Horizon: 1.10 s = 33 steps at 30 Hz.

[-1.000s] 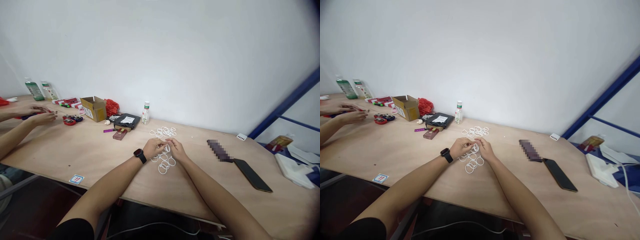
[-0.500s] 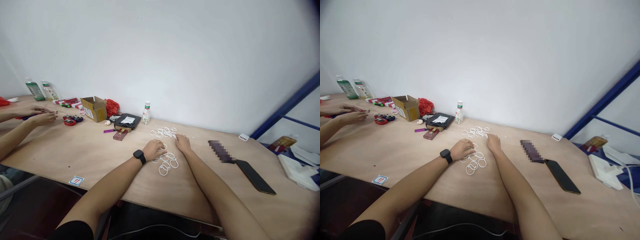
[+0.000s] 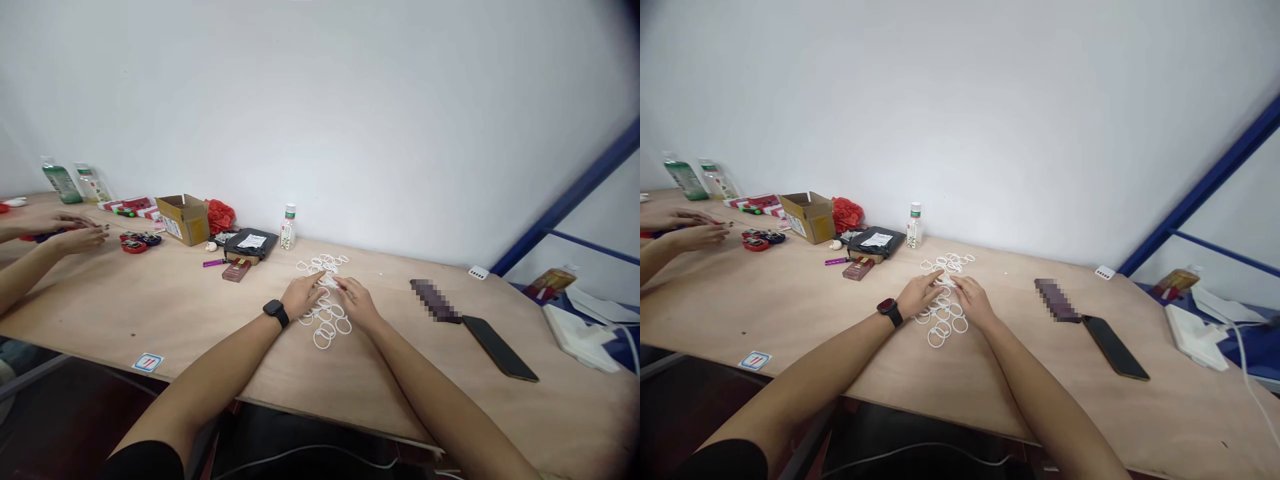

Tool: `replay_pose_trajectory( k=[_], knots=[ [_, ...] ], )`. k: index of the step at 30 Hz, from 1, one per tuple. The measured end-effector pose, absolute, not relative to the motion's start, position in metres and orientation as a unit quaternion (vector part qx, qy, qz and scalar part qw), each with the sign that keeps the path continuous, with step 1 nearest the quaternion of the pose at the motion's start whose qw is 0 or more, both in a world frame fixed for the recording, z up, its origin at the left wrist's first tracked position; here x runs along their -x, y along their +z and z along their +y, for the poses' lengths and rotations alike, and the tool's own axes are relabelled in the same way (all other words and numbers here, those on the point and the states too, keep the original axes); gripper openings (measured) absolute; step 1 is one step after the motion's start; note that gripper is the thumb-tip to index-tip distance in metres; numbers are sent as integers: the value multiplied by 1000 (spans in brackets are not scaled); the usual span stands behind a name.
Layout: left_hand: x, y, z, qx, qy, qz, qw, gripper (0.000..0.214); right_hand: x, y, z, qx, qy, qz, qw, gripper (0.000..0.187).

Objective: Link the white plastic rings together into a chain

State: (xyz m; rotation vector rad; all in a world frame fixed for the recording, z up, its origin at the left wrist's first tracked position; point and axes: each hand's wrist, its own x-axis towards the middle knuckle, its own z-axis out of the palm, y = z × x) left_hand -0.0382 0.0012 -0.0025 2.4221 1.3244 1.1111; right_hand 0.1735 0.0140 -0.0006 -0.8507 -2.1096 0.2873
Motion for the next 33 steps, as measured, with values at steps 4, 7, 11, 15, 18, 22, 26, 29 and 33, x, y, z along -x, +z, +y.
replay_pose_trajectory(
  k=[4,7,11,15,18,22,26,29,33],
  knots=[
    [39,-2,3,-806,386,443,71,22,-168,1,10,323,94,-851,403,33],
    [39,-2,3,-805,390,442,66,20,-170,0,11,330,93,-846,408,32],
    [38,-1,1,-806,395,437,60,18,-170,-1,11,338,101,-836,420,30],
    [38,-1,0,-797,400,449,50,17,-168,0,8,345,101,-831,424,28],
    [41,-4,3,-787,405,464,48,16,-169,1,7,361,94,-809,453,28],
    [52,-8,13,-744,410,526,42,16,-174,1,9,401,87,-770,489,29],
    [64,-11,24,-697,353,623,32,22,-176,-2,13,422,95,-756,491,28],
    [68,-14,29,-699,276,658,61,42,-176,-5,16,429,105,-751,491,27],
    [64,-15,26,-707,288,644,56,56,-177,-6,17,437,114,-737,502,28]
  ],
)
